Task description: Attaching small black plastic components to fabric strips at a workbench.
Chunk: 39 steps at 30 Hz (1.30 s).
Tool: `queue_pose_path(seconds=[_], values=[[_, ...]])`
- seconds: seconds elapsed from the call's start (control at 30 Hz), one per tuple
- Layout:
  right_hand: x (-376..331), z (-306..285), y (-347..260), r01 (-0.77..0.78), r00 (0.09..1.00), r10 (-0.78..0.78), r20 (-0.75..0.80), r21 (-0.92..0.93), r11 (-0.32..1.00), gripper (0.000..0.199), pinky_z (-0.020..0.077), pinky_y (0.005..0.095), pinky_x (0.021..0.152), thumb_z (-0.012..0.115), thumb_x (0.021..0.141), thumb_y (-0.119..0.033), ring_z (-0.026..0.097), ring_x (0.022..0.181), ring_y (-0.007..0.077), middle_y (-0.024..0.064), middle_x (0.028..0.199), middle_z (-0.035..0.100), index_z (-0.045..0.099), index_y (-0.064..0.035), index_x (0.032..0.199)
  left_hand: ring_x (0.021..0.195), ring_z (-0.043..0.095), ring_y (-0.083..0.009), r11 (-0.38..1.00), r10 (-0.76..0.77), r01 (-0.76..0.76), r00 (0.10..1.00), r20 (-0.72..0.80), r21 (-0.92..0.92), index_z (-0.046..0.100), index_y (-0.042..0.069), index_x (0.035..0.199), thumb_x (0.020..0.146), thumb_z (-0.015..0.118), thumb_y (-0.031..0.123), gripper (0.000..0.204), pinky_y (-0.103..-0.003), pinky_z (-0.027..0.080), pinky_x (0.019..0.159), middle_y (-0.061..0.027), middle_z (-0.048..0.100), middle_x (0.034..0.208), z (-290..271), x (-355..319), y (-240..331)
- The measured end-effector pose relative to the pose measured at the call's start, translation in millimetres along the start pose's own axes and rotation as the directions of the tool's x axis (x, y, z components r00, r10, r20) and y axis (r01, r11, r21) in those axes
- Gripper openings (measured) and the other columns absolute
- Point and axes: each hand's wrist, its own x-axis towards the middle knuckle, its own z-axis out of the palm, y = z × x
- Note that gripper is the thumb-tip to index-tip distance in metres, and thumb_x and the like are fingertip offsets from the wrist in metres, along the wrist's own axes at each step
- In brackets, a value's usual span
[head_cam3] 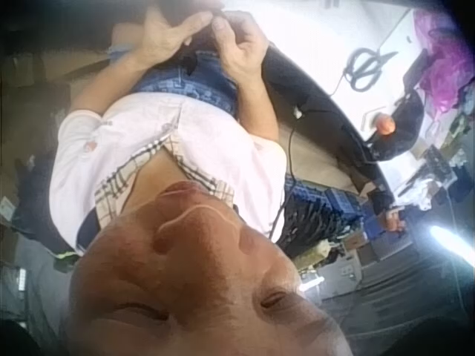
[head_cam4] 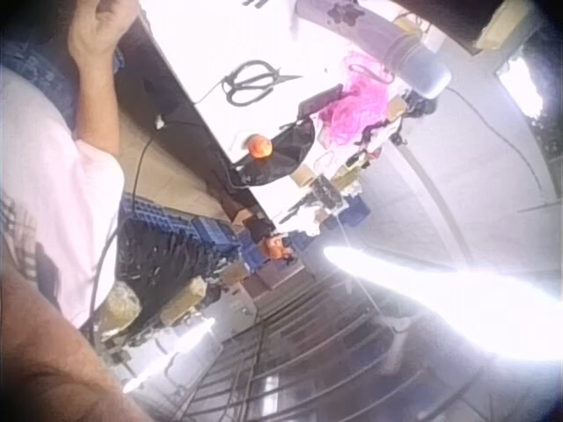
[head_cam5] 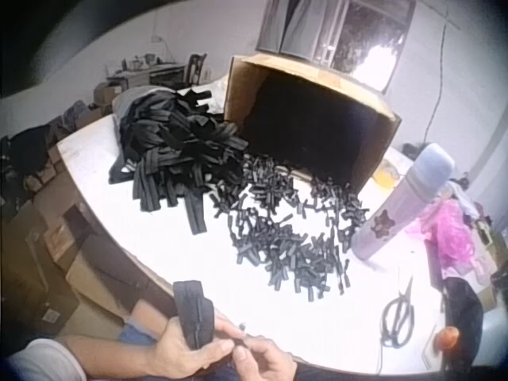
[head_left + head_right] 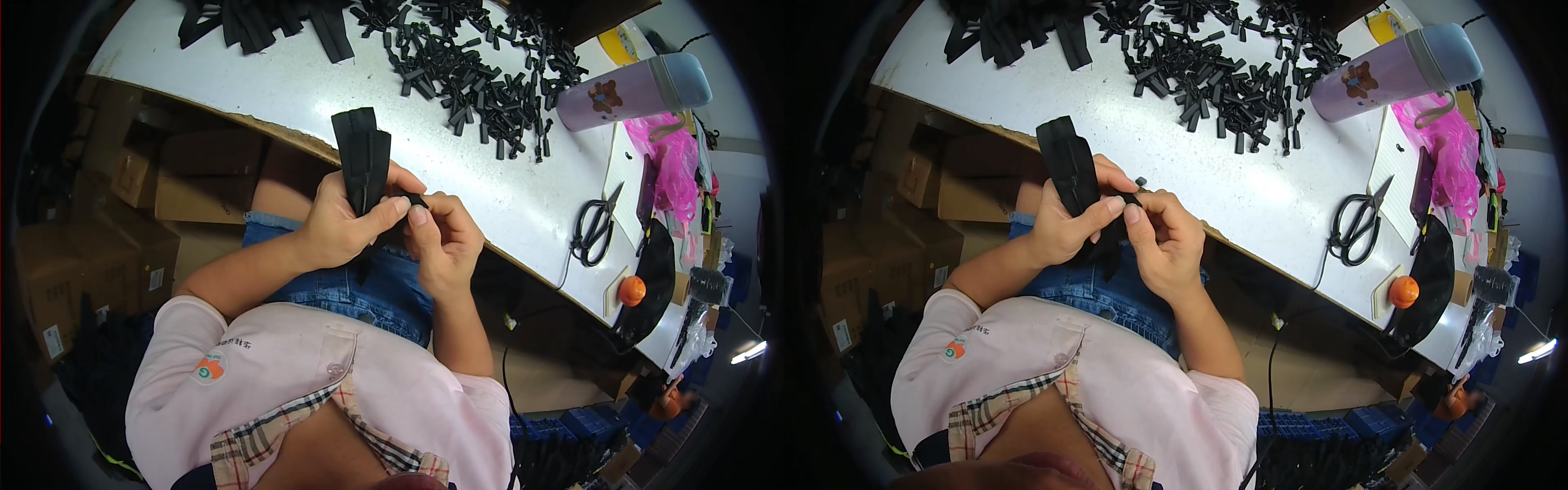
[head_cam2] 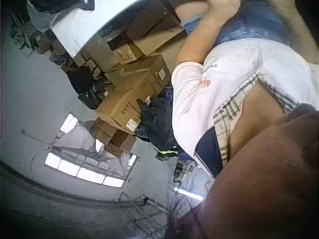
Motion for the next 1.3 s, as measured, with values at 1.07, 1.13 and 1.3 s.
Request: queue_pose_path(seconds=[1.07,1.13,1.3], values=[[24.9,12.7,-14.4,0.617,0.744,-0.567,0.354,-0.691,0.377,0.030,0.0421,0.0297,0.054,0.064,0.057,0.001,0.049,0.066,0.0220,0.0066,0.078,0.054,0.059,-0.0037,0.086,0.086,0.050,-0.0096,0.987,-0.159,0.151,0.969,0.187,0.054,0.049,0.000,0.099,0.075,0.051,0.003,0.024,-0.023,0.041,0.075,-0.0052,0.053,0.090,-15.1,6.0,-6.8],[21.7,8.9,-9.8,0.620,0.754,-0.567,0.333,-0.647,0.444,0.024,0.0416,0.0270,0.055,0.063,0.062,0.003,0.049,0.065,0.0191,0.0074,0.079,0.054,0.058,-0.0015,0.085,0.084,0.050,-0.0086,0.985,-0.173,0.168,0.962,0.211,0.040,0.049,0.000,0.099,0.075,0.052,0.002,0.025,-0.022,0.041,0.074,-0.0045,0.053,0.088,-14.7,6.0,-5.5],[5.3,7.3,-9.7,0.075,0.997,-0.076,-0.025,-0.046,0.996,0.004,0.0404,0.0166,0.049,0.056,0.078,-0.001,0.050,0.059,0.0051,0.0054,0.077,0.057,0.054,0.0008,0.080,0.072,0.050,-0.0058,0.987,-0.147,0.157,0.970,0.193,-0.039,0.049,0.002,0.097,0.076,0.055,0.004,0.022,-0.019,0.042,0.065,-0.0024,0.051,0.079,-17.5,0.0,-5.1]])
